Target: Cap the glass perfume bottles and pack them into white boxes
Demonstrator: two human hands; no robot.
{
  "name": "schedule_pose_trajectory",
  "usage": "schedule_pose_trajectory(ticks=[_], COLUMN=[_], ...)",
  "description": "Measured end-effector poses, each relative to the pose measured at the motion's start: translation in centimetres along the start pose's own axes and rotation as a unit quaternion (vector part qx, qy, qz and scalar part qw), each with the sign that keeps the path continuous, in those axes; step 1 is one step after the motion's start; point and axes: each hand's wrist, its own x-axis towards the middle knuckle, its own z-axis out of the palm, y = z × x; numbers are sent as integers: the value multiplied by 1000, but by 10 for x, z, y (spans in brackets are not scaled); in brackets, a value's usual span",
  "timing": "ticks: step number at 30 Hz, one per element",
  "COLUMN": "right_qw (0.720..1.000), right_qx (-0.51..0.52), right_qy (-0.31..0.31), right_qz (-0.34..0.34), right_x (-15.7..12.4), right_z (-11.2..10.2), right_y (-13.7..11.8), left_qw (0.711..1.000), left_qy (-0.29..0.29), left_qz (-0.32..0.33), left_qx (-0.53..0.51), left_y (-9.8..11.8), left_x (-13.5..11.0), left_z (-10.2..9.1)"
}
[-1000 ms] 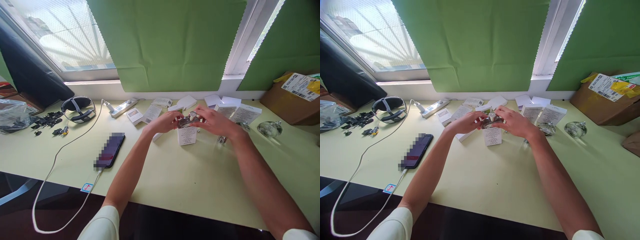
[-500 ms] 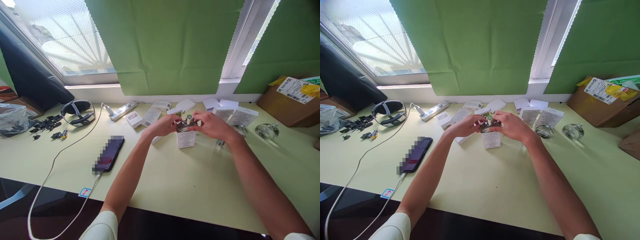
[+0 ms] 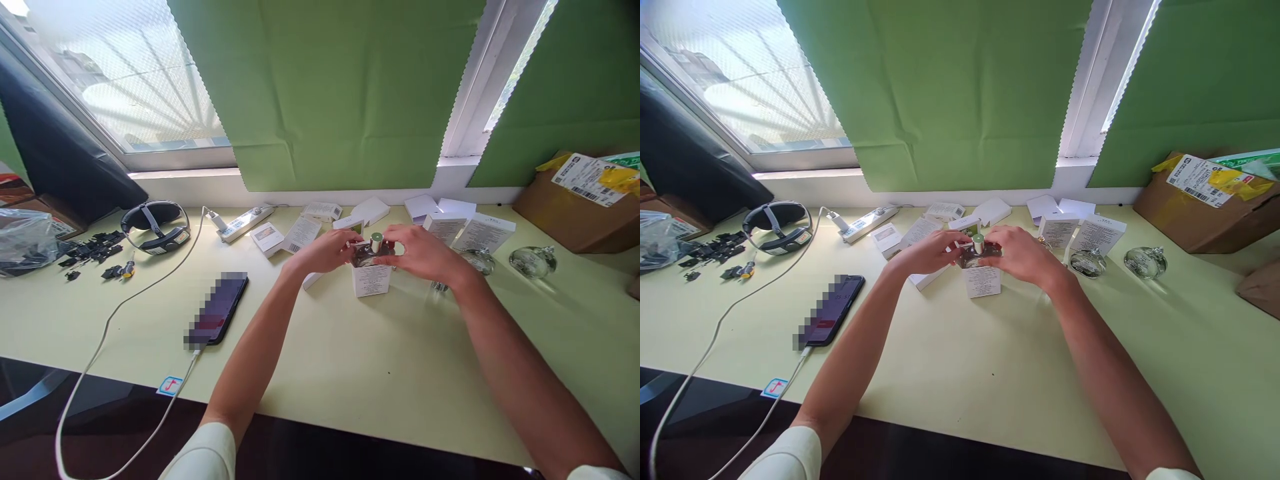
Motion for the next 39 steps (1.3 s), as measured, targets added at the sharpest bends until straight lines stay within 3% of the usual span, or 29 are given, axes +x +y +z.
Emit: schedule_pose_trajectory(ticks=[22,29,39], right_qw=[992,979,973], right_qx=[-98,-112,-97], right_qy=[-53,-135,-194], right_qz=[61,104,74], right_x=[-4,-3,-7], right_z=[8,12,17], right_y=[-24,-26,-21], left_qw=[1000,999,998], left_qy=[-14,-27,-54], left_qz=[13,1,-10], left_qx=[-15,-24,-17], left_y=[3,4,7], left_x=[0,-1,-2], left_z=[1,1,1])
